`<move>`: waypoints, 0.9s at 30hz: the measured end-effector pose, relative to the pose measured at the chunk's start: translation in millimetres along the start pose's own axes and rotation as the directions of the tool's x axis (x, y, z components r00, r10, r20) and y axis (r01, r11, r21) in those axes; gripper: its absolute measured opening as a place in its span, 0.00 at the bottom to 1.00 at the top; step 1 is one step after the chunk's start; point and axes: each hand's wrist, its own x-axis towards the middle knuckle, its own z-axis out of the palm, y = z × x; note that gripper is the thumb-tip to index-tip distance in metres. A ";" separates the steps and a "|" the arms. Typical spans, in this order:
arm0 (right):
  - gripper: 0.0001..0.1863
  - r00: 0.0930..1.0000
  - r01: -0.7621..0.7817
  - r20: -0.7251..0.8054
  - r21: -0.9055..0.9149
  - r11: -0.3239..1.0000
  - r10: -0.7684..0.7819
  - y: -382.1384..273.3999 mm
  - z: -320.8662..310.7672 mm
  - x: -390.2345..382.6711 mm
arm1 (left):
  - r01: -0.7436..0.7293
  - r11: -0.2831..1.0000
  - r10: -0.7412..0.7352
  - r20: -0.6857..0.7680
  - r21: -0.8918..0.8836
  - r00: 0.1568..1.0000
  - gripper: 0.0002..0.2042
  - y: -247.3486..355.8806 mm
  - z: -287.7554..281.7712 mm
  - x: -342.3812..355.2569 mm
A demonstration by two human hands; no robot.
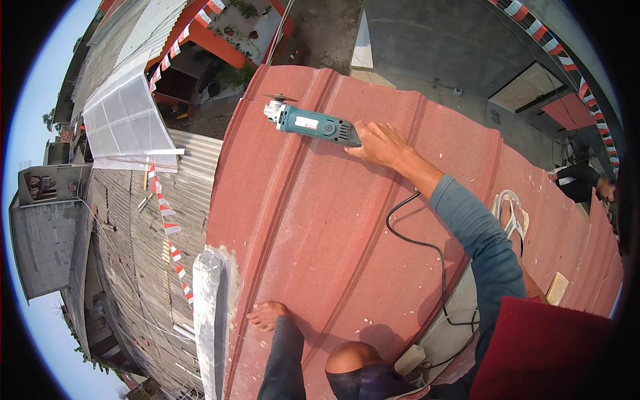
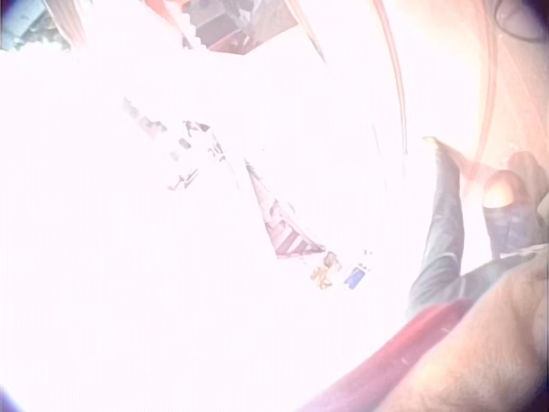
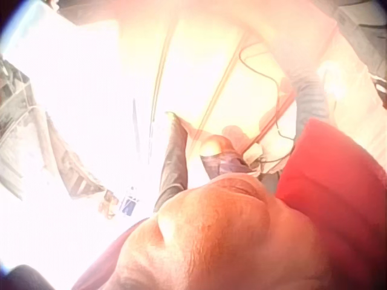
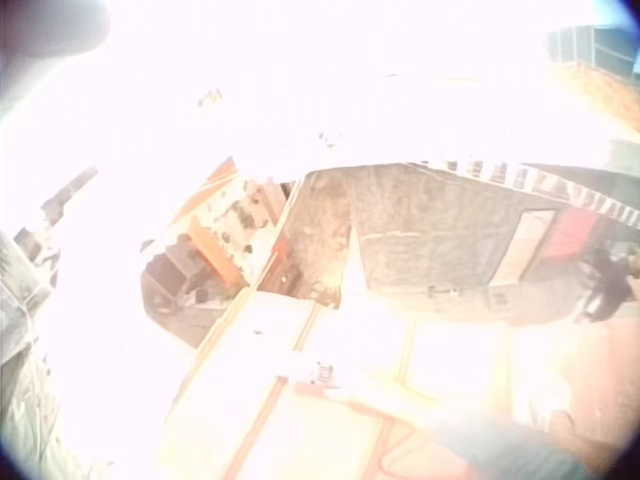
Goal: The person uses an angle grinder to cut and trim a red corrugated roof panel, then places a metal flashing piece onto the edge and continues trimming sections of the panel to fit the roof line.
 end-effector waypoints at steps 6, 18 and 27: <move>0.23 0.998 0.054 0.020 -0.031 0.998 -0.054 -20.3 -8.4 -30.2 | 0.016 1.000 -0.016 0.016 -0.002 1.000 0.22 0.9 -1.6 -0.3; 0.28 1.000 0.002 -0.021 -0.020 1.000 -0.002 7.4 3.0 -13.9 | 0.019 0.999 -0.018 0.028 -0.044 0.999 0.22 1.8 -3.2 -0.6; 0.20 0.998 0.017 0.065 -0.022 1.000 -0.016 -7.5 10.7 10.5 | -0.010 0.999 0.008 -0.041 -0.038 0.999 0.22 -2.9 3.7 4.7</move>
